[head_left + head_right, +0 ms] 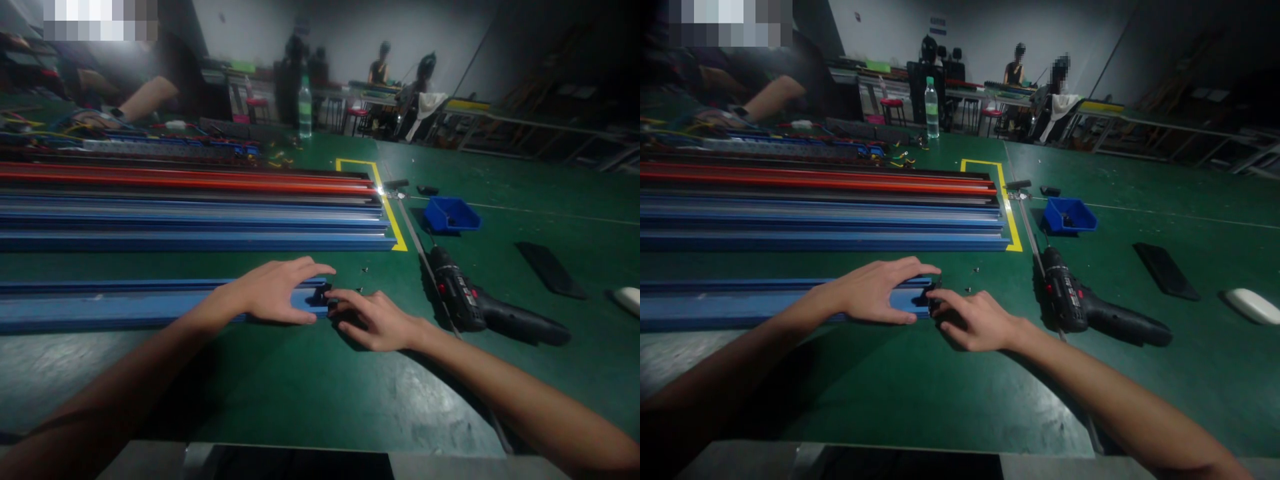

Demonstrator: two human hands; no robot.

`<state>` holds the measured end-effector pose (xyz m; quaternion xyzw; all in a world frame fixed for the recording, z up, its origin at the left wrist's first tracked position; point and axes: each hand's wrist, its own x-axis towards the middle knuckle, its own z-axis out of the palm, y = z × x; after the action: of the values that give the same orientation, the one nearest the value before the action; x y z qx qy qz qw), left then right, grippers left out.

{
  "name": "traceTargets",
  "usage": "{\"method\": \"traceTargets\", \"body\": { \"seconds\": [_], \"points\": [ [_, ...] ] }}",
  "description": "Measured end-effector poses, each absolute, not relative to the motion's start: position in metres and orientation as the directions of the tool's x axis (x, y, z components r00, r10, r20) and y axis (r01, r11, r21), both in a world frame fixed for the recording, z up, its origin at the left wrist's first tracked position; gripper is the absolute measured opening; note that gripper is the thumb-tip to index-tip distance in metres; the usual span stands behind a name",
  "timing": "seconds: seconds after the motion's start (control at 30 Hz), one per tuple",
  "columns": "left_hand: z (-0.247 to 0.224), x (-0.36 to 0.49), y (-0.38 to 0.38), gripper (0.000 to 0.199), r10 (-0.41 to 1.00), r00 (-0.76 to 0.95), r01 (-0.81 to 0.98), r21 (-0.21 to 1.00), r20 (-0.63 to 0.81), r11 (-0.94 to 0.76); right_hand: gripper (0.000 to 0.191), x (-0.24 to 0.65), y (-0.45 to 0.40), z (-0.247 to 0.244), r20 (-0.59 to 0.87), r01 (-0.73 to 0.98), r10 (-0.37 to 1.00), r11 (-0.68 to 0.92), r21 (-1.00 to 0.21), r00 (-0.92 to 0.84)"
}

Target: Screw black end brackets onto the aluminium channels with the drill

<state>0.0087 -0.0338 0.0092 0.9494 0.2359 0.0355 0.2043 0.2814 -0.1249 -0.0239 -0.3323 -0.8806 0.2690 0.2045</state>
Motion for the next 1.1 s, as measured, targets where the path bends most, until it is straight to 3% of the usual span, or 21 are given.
{"method": "traceTargets", "body": {
  "seconds": [0.23,0.5,0.93,1.1],
  "points": [
    [0.0097,0.0083,-0.0335,0.089,0.453,0.889,0.441,0.378,-0.063,-0.814,0.055,0.2821,-0.124,-0.0239,0.198,0.46,0.682,0.649,-0.606,-0.704],
    [0.0059,0.0076,-0.0324,0.092,0.473,0.876,0.475,0.351,-0.099,-0.807,0.034,0.2787,-0.1263,-0.0269,0.25,0.631,0.761,0.64,-0.438,-0.599],
    [0.008,0.0083,-0.0333,0.08,0.466,0.884,0.44,0.411,-0.04,-0.799,0.04,0.2786,-0.1267,-0.0286,0.232,0.553,0.686,0.706,-0.443,-0.69],
    [0.0078,0.0087,-0.0332,0.075,0.467,0.884,0.435,0.413,-0.026,-0.8,0.044,0.2796,-0.1272,-0.0324,0.212,0.6,0.745,0.644,-0.475,-0.632]
  ]
}}
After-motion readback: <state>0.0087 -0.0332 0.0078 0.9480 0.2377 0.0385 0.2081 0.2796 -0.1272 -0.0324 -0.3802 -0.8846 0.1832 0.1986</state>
